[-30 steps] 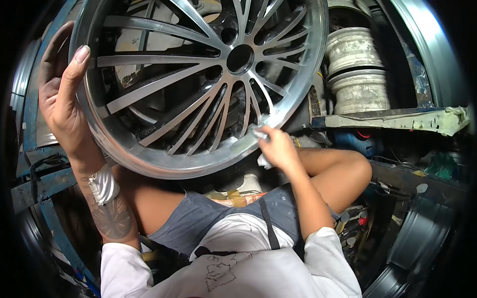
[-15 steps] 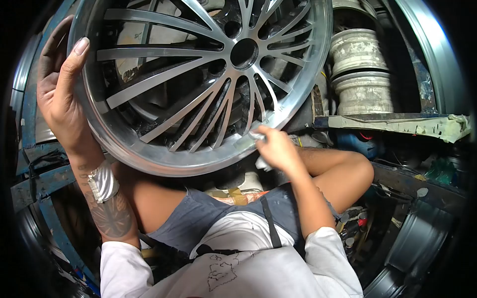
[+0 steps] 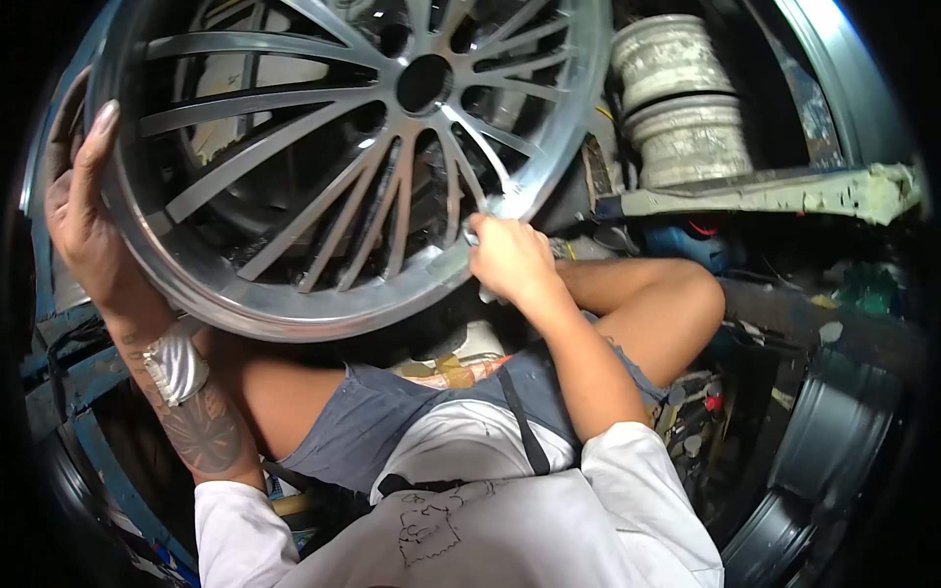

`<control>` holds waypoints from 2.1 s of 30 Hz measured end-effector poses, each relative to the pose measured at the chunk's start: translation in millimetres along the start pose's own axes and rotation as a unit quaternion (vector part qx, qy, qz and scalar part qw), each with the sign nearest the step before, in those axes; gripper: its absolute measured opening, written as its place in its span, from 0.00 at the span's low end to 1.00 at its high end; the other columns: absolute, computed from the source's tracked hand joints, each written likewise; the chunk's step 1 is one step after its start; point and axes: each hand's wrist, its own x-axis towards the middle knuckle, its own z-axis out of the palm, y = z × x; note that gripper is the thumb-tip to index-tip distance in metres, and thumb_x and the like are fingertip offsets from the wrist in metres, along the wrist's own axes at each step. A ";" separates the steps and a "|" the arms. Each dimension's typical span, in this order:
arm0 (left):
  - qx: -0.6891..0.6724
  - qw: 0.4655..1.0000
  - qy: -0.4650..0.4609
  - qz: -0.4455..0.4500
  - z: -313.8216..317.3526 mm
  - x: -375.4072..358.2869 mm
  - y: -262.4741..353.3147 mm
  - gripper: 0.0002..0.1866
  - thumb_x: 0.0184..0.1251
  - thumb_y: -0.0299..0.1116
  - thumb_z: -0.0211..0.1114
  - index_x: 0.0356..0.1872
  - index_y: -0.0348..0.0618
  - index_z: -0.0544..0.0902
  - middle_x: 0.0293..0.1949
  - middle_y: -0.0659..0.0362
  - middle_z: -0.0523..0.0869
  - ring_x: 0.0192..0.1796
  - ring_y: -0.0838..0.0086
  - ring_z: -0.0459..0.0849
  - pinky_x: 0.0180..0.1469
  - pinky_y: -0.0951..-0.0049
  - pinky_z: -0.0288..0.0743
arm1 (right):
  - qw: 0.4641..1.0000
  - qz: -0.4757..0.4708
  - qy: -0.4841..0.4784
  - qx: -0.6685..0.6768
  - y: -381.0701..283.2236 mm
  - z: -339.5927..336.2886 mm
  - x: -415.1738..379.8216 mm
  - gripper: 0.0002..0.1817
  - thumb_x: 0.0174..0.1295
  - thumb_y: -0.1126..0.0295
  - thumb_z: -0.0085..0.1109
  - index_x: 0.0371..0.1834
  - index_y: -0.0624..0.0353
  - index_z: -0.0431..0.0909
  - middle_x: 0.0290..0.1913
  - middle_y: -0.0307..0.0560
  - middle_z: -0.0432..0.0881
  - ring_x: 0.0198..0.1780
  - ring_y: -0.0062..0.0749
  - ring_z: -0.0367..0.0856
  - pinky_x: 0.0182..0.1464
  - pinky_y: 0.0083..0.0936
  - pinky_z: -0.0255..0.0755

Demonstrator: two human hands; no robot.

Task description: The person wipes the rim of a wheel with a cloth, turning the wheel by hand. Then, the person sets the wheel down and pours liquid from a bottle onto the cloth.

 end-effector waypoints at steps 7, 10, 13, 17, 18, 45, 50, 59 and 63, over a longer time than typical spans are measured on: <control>-0.036 0.998 0.033 -0.042 11.0 4.3 12.0 0.15 0.76 0.24 0.58 0.56 0.28 0.87 0.62 0.45 0.86 0.61 0.62 0.88 0.70 0.65 0.80 | 0.999 -0.029 -0.027 0.032 2.7 4.5 0.2 0.22 0.61 0.63 0.62 0.60 0.49 0.86 0.51 0.62 0.89 0.56 0.55 0.88 0.63 0.47 0.79; -0.013 1.000 -0.020 -0.019 -6.2 2.2 -2.3 0.16 0.76 0.25 0.59 0.58 0.26 0.85 0.62 0.45 0.86 0.61 0.63 0.88 0.68 0.66 0.80 | 0.996 -0.041 -0.042 0.070 27.8 0.1 14.6 0.22 0.60 0.64 0.63 0.60 0.49 0.85 0.50 0.65 0.88 0.54 0.60 0.88 0.59 0.48 0.81; -0.015 0.998 0.034 -0.043 17.4 3.9 23.3 0.18 0.76 0.27 0.62 0.60 0.25 0.83 0.63 0.43 0.84 0.60 0.64 0.89 0.66 0.67 0.82 | 0.999 -0.034 -0.018 -0.006 11.5 -0.3 7.4 0.22 0.60 0.64 0.62 0.58 0.49 0.87 0.49 0.59 0.90 0.53 0.53 0.89 0.58 0.47 0.82; -0.041 0.997 0.051 -0.029 18.9 5.0 23.2 0.20 0.74 0.29 0.66 0.62 0.26 0.82 0.59 0.43 0.87 0.55 0.65 0.90 0.64 0.68 0.83 | 0.998 -0.034 -0.002 0.055 18.6 4.5 6.2 0.19 0.59 0.65 0.62 0.54 0.49 0.88 0.46 0.63 0.90 0.52 0.55 0.90 0.58 0.49 0.82; -0.029 0.998 0.049 -0.039 18.6 4.1 24.9 0.21 0.73 0.28 0.66 0.62 0.25 0.81 0.58 0.43 0.87 0.55 0.65 0.90 0.64 0.68 0.83 | 0.995 -0.020 0.001 0.096 28.4 0.2 9.9 0.18 0.59 0.65 0.63 0.52 0.50 0.89 0.45 0.65 0.90 0.51 0.57 0.90 0.58 0.50 0.82; -0.200 0.973 0.010 -0.117 1.9 5.5 0.9 0.18 0.76 0.26 0.63 0.62 0.29 0.81 0.58 0.47 0.87 0.58 0.67 0.89 0.65 0.70 0.83 | 0.988 -0.116 0.062 -0.079 10.1 25.4 -33.2 0.25 0.61 0.62 0.64 0.64 0.53 0.82 0.38 0.63 0.89 0.42 0.59 0.89 0.48 0.53 0.83; -0.177 0.967 0.058 -0.173 11.6 8.8 12.5 0.19 0.80 0.29 0.54 0.62 0.27 0.82 0.62 0.42 0.86 0.61 0.63 0.89 0.66 0.65 0.85 | 0.995 -0.079 0.049 -0.024 10.2 9.7 -32.7 0.18 0.63 0.64 0.61 0.56 0.52 0.85 0.34 0.69 0.87 0.41 0.64 0.89 0.48 0.55 0.82; -0.162 0.978 0.037 -0.129 2.3 2.8 0.7 0.17 0.77 0.28 0.62 0.61 0.29 0.82 0.56 0.50 0.88 0.56 0.68 0.90 0.63 0.72 0.83 | 0.997 -0.064 0.038 -0.017 -10.1 14.3 -38.9 0.17 0.63 0.66 0.59 0.53 0.54 0.87 0.36 0.65 0.89 0.42 0.65 0.89 0.50 0.55 0.82; -0.183 0.973 0.045 -0.136 6.8 4.8 8.5 0.18 0.77 0.28 0.63 0.62 0.29 0.82 0.55 0.50 0.89 0.55 0.69 0.90 0.62 0.73 0.83 | 0.997 -0.037 0.072 0.015 9.1 11.5 -22.9 0.16 0.63 0.64 0.59 0.52 0.53 0.87 0.39 0.65 0.89 0.42 0.63 0.89 0.49 0.54 0.83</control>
